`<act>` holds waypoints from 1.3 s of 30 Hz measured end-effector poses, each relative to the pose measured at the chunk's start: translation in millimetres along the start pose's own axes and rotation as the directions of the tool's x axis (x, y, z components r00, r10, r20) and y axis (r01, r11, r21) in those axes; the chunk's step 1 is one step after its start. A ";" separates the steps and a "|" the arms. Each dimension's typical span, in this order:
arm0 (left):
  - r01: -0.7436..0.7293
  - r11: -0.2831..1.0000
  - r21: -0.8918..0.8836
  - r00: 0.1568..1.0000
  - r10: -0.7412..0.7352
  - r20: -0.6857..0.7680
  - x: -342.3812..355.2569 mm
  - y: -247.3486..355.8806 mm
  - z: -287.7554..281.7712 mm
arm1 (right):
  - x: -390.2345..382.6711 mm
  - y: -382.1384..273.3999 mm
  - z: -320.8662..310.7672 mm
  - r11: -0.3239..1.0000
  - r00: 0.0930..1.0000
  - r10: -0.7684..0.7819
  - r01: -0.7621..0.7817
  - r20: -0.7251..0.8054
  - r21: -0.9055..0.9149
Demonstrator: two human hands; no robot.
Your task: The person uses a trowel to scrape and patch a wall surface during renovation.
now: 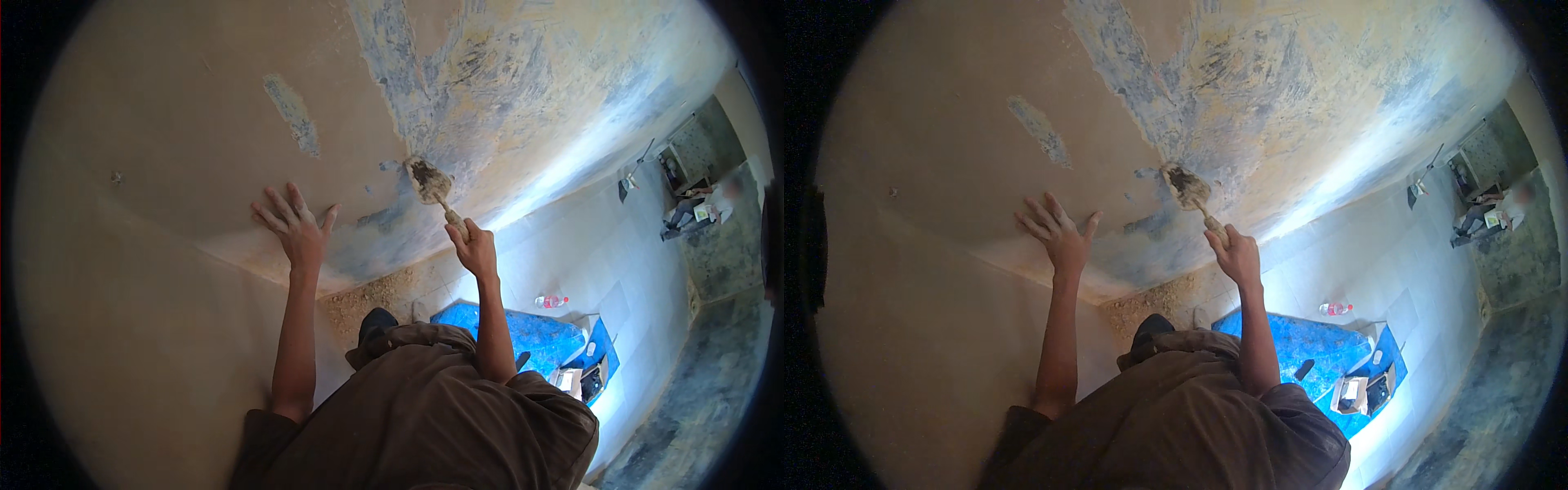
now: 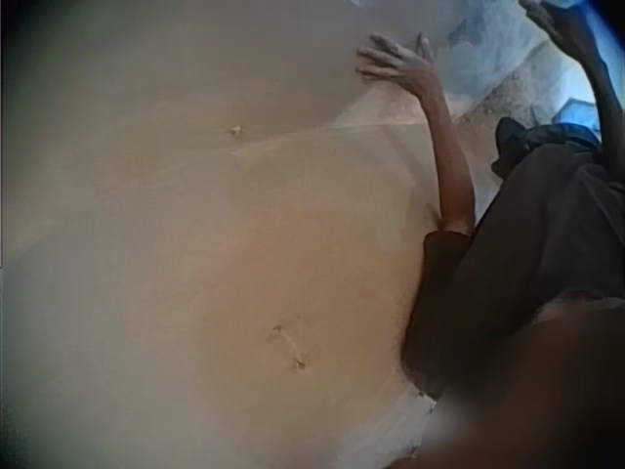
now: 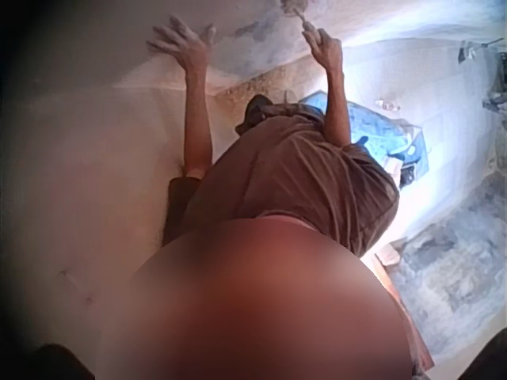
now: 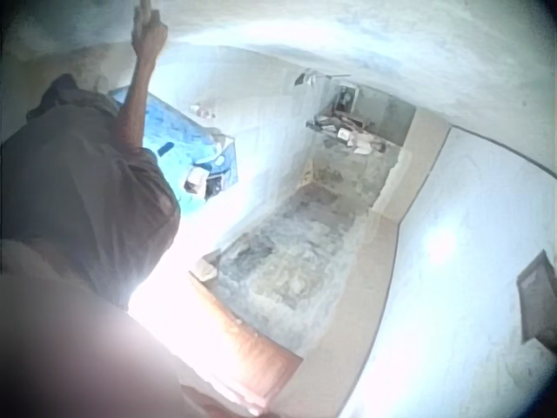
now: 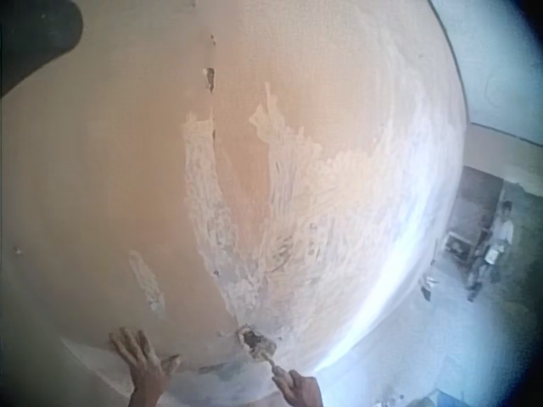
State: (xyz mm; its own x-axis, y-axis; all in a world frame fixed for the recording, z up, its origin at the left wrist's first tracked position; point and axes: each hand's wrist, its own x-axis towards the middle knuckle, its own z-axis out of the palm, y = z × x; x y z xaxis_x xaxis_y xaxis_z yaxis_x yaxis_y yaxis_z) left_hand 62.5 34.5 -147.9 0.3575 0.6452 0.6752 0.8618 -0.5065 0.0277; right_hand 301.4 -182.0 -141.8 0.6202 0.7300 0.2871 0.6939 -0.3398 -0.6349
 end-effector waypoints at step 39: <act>0.010 0.999 -0.034 1.000 -0.011 -0.014 1.2 2.5 1.8 | 0.9 4.2 15.1 0.999 0.999 -0.048 0.048 -0.011 0.012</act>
State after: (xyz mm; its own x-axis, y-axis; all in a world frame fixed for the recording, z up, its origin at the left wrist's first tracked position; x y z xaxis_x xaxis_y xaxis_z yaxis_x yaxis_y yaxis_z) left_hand 65.8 35.0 -148.4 0.3432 0.6426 0.6850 0.8529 -0.5187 0.0594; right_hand 299.4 -173.8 -155.1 0.5901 0.7389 0.3252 0.7186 -0.2971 -0.6288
